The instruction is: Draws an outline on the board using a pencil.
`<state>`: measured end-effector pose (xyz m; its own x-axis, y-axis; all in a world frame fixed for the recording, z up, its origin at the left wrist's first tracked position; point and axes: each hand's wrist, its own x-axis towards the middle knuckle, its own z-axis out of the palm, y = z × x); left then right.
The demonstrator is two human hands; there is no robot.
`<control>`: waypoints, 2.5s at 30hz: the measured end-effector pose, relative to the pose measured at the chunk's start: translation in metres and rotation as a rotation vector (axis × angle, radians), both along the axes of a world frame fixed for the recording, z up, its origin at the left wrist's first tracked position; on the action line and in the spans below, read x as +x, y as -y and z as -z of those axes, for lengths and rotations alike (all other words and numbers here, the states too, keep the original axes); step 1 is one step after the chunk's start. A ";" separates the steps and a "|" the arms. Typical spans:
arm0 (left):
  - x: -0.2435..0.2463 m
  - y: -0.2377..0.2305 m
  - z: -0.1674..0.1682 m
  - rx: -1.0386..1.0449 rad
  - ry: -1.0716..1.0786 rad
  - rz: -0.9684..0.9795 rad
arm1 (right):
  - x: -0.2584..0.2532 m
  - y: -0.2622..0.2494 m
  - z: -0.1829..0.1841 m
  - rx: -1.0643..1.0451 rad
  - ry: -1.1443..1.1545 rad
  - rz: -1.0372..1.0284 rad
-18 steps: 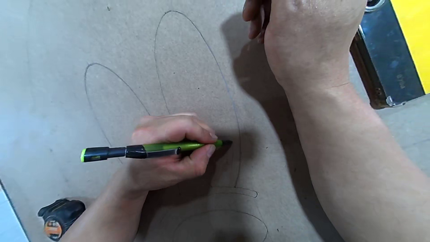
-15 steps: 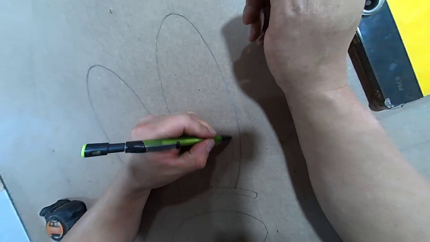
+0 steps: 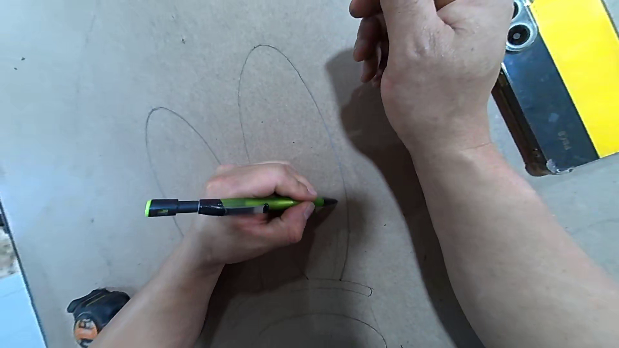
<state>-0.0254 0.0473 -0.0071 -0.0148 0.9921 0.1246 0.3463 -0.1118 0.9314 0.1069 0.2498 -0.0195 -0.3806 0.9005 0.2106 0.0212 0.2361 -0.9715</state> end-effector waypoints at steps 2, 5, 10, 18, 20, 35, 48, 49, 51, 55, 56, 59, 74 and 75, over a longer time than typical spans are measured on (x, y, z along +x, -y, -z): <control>0.004 0.000 0.001 -0.011 -0.013 -0.145 | 0.000 0.000 0.000 -0.010 -0.016 -0.005; 0.003 -0.002 0.001 -0.006 0.001 -0.146 | 0.000 0.000 0.000 -0.013 -0.035 -0.013; 0.003 -0.002 -0.001 -0.035 0.007 -0.130 | 0.000 -0.001 0.000 -0.021 -0.026 -0.019; -0.015 -0.021 0.004 0.004 0.056 -0.172 | 0.001 -0.001 -0.002 -0.024 -0.019 -0.037; -0.018 -0.021 0.003 0.011 -0.007 -0.055 | 0.000 -0.001 -0.001 -0.030 -0.029 -0.036; -0.013 -0.021 0.002 0.003 -0.062 -0.162 | 0.001 0.000 -0.001 -0.045 -0.039 -0.033; -0.016 -0.023 0.001 -0.026 -0.020 -0.169 | 0.002 0.001 -0.002 -0.030 -0.016 -0.033; -0.016 -0.023 0.001 -0.033 -0.023 -0.166 | 0.002 0.001 -0.002 -0.032 -0.018 -0.034; -0.014 -0.025 0.000 -0.057 -0.038 -0.277 | 0.002 0.001 -0.002 -0.031 -0.022 -0.033; -0.030 -0.037 0.005 0.000 0.034 -0.361 | 0.003 0.002 -0.002 -0.030 -0.019 -0.034; -0.033 -0.039 0.005 0.011 0.033 -0.331 | 0.003 0.003 -0.003 -0.030 -0.015 -0.032; -0.033 -0.037 0.005 0.037 -0.018 -0.193 | 0.003 0.002 -0.003 -0.033 -0.020 -0.029; -0.019 -0.030 0.001 0.005 -0.095 -0.241 | 0.003 0.002 -0.004 -0.051 -0.028 -0.032; -0.019 -0.030 0.001 0.005 -0.093 -0.260 | 0.003 0.002 -0.004 -0.050 -0.026 -0.031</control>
<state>-0.0443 0.0775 -0.0084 -0.2574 0.9557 0.1426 0.4477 -0.0128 0.8941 0.1095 0.2481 -0.0154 -0.4031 0.8981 0.1758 -0.0106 0.1875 -0.9822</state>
